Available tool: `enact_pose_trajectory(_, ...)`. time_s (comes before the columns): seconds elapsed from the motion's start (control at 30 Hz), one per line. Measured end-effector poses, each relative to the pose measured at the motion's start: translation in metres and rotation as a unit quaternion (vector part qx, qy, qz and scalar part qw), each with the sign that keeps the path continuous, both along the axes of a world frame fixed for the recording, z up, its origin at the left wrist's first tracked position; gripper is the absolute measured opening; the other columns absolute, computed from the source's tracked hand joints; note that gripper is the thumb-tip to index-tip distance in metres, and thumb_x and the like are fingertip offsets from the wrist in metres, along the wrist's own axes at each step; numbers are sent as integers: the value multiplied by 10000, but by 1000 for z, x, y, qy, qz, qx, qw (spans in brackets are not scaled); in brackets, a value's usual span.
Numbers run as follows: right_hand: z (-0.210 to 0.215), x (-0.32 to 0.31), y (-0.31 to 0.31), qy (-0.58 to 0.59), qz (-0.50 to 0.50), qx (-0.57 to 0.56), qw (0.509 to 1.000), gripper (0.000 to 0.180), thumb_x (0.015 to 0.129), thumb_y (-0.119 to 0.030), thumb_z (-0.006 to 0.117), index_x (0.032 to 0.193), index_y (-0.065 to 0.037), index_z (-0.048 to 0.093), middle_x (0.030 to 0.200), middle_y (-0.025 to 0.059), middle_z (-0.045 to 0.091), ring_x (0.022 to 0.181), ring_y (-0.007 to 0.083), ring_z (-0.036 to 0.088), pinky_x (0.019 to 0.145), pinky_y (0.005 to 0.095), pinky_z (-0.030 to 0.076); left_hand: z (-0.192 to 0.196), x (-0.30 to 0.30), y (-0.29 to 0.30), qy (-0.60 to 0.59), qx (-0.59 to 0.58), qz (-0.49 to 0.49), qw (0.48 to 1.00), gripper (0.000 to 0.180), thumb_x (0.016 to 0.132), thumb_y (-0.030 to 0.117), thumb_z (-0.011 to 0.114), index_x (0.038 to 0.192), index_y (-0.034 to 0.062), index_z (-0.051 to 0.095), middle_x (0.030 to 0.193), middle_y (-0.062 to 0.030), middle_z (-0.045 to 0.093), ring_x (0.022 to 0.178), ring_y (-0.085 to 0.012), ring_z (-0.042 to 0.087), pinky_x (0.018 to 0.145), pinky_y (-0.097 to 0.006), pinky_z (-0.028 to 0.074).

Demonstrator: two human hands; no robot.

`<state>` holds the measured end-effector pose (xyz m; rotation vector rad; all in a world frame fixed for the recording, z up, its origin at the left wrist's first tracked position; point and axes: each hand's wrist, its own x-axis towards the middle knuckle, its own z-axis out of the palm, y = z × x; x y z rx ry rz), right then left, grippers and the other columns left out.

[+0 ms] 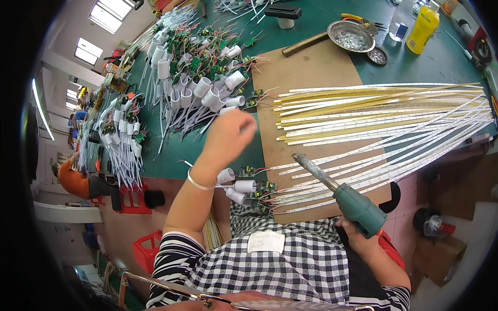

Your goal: The person solders wires from driver units onto LED light strips one at a time using a soldering iron.

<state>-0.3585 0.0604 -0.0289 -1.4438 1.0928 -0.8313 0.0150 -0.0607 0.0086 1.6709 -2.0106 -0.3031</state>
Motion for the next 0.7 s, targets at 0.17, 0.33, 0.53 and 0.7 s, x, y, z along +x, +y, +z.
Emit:
enact_pose_trajectory(0.17,1,7,1,-32,-25,1,999,500,1019,-392,585,1333,-2,584,866,48,662,776,140,631,746,285,485,-19,3,-44,-122,-145,9,982,230,797,113,745,1020,89,698,953,-76,641,887,-287,638,749,-404,509)
enact_pose_trajectory(0.33,7,4,-3,-12,-5,2,1000,493,1011,-375,606,1318,10,587,953,61,670,769,139,639,727,284,495,-24,-2,-53,-231,-186,-67,953,288,771,92,747,1055,124,708,977,-19,659,878,-231,647,745,-366,505)
enact_pose_trajectory(0.53,3,4,-4,-2,0,2,1000,456,1003,-317,610,1310,19,585,1034,74,674,772,142,649,719,289,515,-30,5,-63,-205,-219,-125,946,222,781,108,743,1002,107,722,932,-20,680,850,-238,650,740,-374,511)
enact_pose_trajectory(0.7,-1,2,-3,12,-3,2,1000,456,989,-306,624,1300,25,587,1055,83,678,768,142,653,701,289,516,-43,6,-65,-107,-217,-117,963,114,795,114,754,897,69,728,857,-50,681,829,-273,643,732,-402,516)
